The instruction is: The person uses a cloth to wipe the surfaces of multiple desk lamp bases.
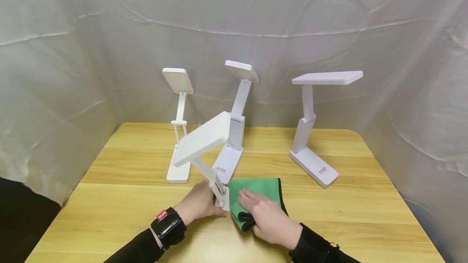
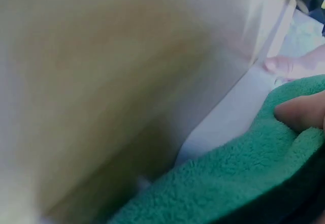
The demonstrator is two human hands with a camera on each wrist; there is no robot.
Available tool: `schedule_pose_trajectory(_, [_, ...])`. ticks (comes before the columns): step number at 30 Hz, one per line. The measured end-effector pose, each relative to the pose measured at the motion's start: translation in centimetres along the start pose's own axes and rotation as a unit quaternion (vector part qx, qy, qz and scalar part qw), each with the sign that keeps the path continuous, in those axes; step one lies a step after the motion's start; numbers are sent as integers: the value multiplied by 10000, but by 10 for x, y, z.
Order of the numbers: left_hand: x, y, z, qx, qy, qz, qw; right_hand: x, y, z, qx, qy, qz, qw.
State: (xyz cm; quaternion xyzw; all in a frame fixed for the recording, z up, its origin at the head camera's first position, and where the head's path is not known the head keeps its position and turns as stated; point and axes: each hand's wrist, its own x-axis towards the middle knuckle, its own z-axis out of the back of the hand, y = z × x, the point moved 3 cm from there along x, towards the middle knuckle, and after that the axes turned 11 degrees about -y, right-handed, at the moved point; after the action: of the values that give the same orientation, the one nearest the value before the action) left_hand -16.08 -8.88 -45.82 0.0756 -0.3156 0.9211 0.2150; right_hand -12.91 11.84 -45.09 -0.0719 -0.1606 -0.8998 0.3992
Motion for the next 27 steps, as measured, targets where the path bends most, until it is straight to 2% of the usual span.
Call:
schedule_pose_trajectory(3, [-1,-1,0,25,38,13,10000,-12,-2,2,156,17,42,9999])
schedule_pose_trajectory(7, [-1,-3,2,62,44,67,9999,-33,-16,12,287,47,-311,9991])
schedule_pose_trajectory(9, [0,-3,3,52,23,32,10000,-36,-20,15,307,75,-381,9988])
schedule_pose_trajectory(12, [1,-4,3,31,8,-5,10000,-27,-20,15,293,127,-199,9993])
schedule_pose_trajectory(17, [0,-3,2,31,-2,-84,10000,3,-7,5,223,180,325,9991])
schedule_pose_trajectory(20, [1,-3,1,-21,7,-99,9999,8,-5,3,248,209,446,9985])
schedule_pose_trajectory(27, [1,0,0,18,22,13,10000,-27,-24,13,407,216,98,9989])
